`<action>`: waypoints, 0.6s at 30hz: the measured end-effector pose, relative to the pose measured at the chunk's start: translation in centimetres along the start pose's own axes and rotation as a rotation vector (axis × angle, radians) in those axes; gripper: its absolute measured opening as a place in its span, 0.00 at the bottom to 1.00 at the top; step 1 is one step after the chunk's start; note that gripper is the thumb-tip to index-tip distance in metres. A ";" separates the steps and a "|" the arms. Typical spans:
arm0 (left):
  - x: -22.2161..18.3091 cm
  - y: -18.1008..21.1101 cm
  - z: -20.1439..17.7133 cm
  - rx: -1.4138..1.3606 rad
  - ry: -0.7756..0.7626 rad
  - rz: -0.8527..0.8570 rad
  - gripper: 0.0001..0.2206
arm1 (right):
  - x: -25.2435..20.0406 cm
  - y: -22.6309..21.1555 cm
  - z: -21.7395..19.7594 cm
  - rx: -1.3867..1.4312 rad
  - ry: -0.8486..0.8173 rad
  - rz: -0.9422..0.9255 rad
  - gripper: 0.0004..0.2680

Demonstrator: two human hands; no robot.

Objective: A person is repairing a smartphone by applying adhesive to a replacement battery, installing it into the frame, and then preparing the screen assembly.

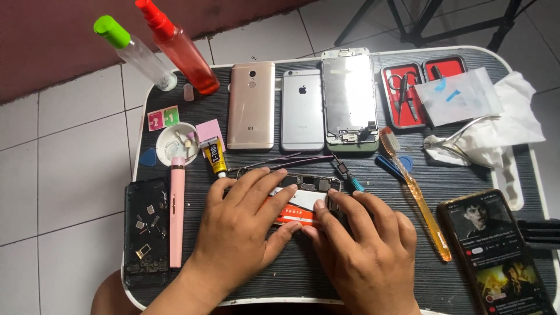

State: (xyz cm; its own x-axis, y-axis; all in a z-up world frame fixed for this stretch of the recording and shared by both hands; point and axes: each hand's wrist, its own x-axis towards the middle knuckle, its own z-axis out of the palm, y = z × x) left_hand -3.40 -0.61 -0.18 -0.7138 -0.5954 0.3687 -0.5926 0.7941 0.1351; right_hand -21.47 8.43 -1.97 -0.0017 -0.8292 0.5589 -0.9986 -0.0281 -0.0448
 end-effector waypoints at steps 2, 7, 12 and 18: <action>-0.1 0.0 0.1 -0.001 0.013 0.001 0.18 | 0.0 0.0 0.0 -0.007 -0.003 0.019 0.08; -0.1 0.0 0.1 0.000 0.014 -0.005 0.17 | -0.1 -0.1 0.0 -0.015 0.002 0.032 0.10; -0.1 0.0 0.2 -0.014 0.015 -0.009 0.16 | -0.1 -0.1 -0.1 -0.016 0.000 0.030 0.10; 0.0 -0.1 0.2 -0.005 0.022 0.006 0.16 | 0.0 -0.1 -0.1 -0.017 0.004 0.028 0.10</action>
State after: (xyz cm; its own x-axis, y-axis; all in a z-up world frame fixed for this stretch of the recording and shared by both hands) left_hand -3.45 -0.69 -0.36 -0.7086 -0.5881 0.3899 -0.5866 0.7981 0.1378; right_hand -21.39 8.49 -1.91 -0.0297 -0.8273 0.5610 -0.9989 0.0045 -0.0462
